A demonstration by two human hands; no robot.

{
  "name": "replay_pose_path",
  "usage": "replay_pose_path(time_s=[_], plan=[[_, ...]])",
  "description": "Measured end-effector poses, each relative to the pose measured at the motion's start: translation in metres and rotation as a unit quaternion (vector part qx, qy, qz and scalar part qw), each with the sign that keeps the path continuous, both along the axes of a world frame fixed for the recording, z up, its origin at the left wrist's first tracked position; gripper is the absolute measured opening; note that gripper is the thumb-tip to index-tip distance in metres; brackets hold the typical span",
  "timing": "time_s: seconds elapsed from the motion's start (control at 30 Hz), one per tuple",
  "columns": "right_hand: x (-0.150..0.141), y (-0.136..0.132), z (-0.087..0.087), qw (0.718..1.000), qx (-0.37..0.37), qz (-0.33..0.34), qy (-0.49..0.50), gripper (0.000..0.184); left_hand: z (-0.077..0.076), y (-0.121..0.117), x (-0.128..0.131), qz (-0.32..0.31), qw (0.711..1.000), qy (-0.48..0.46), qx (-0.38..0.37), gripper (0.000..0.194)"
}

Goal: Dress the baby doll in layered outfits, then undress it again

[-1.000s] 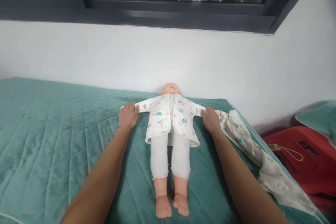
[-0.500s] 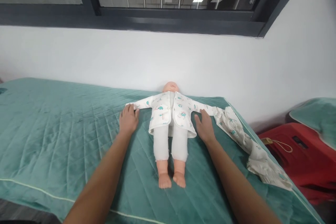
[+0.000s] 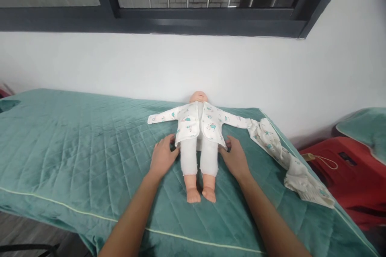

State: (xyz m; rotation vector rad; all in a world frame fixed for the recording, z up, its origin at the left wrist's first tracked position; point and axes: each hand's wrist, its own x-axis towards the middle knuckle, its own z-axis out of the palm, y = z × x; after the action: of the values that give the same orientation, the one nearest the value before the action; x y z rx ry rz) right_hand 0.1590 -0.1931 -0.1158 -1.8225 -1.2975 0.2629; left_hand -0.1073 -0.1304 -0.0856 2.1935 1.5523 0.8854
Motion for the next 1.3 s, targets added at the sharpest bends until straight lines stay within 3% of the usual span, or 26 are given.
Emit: replay_pose_path(time_s=[0.13,0.3,0.53,0.67,0.83,1.07,1.3], plan=[[0.0,0.005,0.004,0.999,-0.039,-0.019,-0.031,0.045,0.001,0.007,0.01,0.007,1.0,0.029,0.005,0.021],[0.002,0.001,0.004,0.998,-0.038,-0.021,-0.046,0.032,-0.007,0.008,0.006,0.013,1.0,-0.014,-0.013,0.008],[0.005,0.001,-0.002,0.997,0.027,-0.019,-0.066,0.035,-0.01,0.005,0.002,0.018,1.0,0.004,0.002,0.004],[-0.002,-0.001,0.002,0.99,0.11,0.011,-0.082,0.045,-0.008,0.004,0.003,0.007,0.999,-0.05,0.01,0.006],[-0.017,-0.006,0.016,0.967,0.19,0.07,-0.156,0.041,-0.002,0.003,0.006,-0.038,0.99,-0.11,0.081,0.019],[-0.023,-0.007,0.019,0.955,0.206,0.117,-0.177,0.036,0.005,0.0,0.016,-0.086,0.969,-0.153,0.172,0.025],[-0.028,0.004,0.026,0.969,0.2,0.108,-0.101,0.024,0.017,0.005,0.04,-0.055,0.975,-0.199,0.086,0.017]])
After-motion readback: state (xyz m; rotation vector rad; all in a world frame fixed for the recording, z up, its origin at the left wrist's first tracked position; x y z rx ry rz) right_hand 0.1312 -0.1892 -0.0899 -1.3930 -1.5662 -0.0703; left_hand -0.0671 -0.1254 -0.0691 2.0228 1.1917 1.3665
